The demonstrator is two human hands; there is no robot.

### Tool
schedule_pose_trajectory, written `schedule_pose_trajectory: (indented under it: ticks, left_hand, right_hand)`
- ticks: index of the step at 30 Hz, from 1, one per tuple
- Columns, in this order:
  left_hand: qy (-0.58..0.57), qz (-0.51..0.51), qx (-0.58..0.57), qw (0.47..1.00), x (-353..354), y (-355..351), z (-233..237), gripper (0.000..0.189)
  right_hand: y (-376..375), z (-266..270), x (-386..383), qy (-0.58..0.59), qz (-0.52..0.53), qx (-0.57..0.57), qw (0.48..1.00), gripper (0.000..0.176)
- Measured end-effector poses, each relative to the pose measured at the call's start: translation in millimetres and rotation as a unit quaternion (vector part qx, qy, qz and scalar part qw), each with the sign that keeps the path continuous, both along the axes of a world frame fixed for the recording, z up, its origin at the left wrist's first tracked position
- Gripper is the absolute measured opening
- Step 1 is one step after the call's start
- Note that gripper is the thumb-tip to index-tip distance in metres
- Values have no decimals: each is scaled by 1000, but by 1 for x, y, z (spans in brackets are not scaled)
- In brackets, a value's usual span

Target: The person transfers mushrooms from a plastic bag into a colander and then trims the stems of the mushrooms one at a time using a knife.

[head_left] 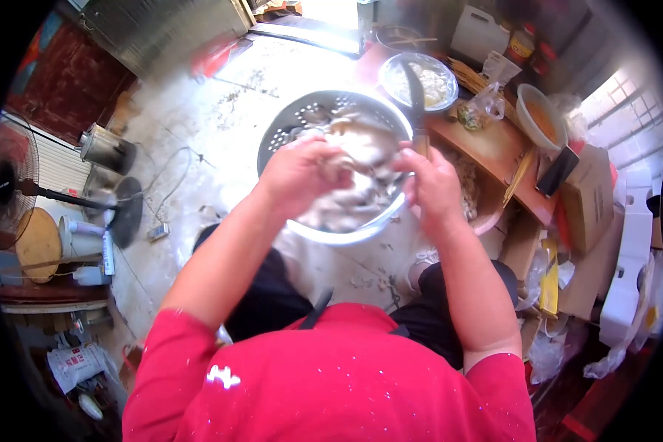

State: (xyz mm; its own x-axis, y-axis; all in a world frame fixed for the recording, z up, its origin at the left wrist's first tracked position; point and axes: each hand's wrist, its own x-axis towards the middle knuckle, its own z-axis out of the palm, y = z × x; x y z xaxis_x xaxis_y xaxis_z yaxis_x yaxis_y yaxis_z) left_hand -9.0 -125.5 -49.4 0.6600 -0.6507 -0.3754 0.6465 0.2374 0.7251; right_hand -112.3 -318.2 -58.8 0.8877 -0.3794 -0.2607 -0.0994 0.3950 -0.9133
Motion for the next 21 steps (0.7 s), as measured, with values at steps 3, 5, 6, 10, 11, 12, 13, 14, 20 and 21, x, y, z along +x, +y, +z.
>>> schedule_pose_trajectory:
  ticks: [3,5,6,10,11,12,13,14,20,21]
  left_hand:
    - [66,37,-71,995,18,7,-22,22]
    - [76,47,-72,993,26,9,-32,26]
    - [85,65,-88,990,27,6,-33,27]
    - [87,89,-94,988,36,3,-37,28]
    - [92,83,-107,986,39,5,-39,29]
    - [94,84,-107,986,42,6,-41,29]
    - [101,81,-128,983,46,8,-43,29]
    - [107,78,-149,980,49,10,-45,29]
    - [154,90,-124,976,53,14,-26,25]
    - [156,91,-124,976,54,15,-27,25]
  right_hand:
    - [2,-6,4,-6,15,-48,999,24]
    - [11,-8,2,-1,84,-121,989,21]
    - [18,-13,1,-7,102,-175,979,22]
    - [36,-20,5,-11,153,-317,936,26]
    - [36,-18,6,8,168,-359,918,26]
    - [37,-19,8,10,170,-359,918,26]
    - [38,-20,11,6,164,-388,907,25]
    - [40,-21,13,2,158,-417,895,25]
    - [41,-27,21,-10,147,-438,887,22]
    - [40,-29,22,-9,149,-437,887,22]
